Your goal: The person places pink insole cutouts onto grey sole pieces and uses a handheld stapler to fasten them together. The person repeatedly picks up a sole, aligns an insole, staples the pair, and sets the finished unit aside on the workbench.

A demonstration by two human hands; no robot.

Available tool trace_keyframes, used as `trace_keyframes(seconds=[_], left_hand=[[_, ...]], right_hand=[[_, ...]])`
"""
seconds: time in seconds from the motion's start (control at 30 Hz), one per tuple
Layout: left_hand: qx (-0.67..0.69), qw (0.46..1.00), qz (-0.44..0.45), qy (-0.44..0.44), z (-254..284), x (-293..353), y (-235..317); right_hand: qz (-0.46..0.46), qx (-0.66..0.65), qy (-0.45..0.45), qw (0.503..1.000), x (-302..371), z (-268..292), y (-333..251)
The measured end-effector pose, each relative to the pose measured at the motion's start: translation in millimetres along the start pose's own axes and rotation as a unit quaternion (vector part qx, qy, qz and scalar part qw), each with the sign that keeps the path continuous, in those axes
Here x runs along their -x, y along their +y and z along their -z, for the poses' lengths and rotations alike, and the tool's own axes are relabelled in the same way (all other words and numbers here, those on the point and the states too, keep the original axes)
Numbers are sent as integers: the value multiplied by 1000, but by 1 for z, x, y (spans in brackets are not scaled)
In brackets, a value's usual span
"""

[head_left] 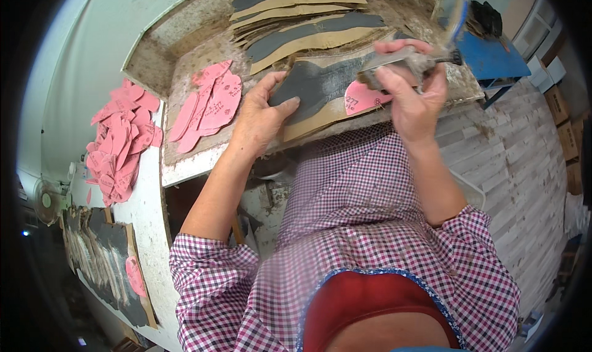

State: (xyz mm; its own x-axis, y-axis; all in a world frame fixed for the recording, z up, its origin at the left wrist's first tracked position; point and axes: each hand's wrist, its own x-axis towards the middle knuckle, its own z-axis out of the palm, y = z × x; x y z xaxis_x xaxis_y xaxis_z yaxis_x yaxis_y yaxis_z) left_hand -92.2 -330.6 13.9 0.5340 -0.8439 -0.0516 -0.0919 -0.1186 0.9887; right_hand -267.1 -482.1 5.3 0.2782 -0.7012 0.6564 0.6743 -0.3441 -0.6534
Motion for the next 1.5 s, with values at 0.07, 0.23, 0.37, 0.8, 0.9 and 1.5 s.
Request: trace_keyframes(seconds=[0.07,0.23,0.37,0.8,0.9,1.5], left_hand=[[7,1000,-7,7,-3,-1,-2],[-38,991,-114,54,-2,-11,15],[-117,931,-339,72,-4,-36,59],[-496,708,-502,-28,-10,2,-5],[-475,712,-518,-13,-14,1,-3],[-481,697,-533,-9,-13,3,-14]], right_hand=[[17,9,24,1000,-8,25,-2],[84,-25,64,994,-29,58,-26],[116,-45,55,991,-38,68,-50],[14,-40,-55,998,-7,48,-43],[-27,-38,-36,998,2,24,-28],[54,143,85,985,-43,97,-10]])
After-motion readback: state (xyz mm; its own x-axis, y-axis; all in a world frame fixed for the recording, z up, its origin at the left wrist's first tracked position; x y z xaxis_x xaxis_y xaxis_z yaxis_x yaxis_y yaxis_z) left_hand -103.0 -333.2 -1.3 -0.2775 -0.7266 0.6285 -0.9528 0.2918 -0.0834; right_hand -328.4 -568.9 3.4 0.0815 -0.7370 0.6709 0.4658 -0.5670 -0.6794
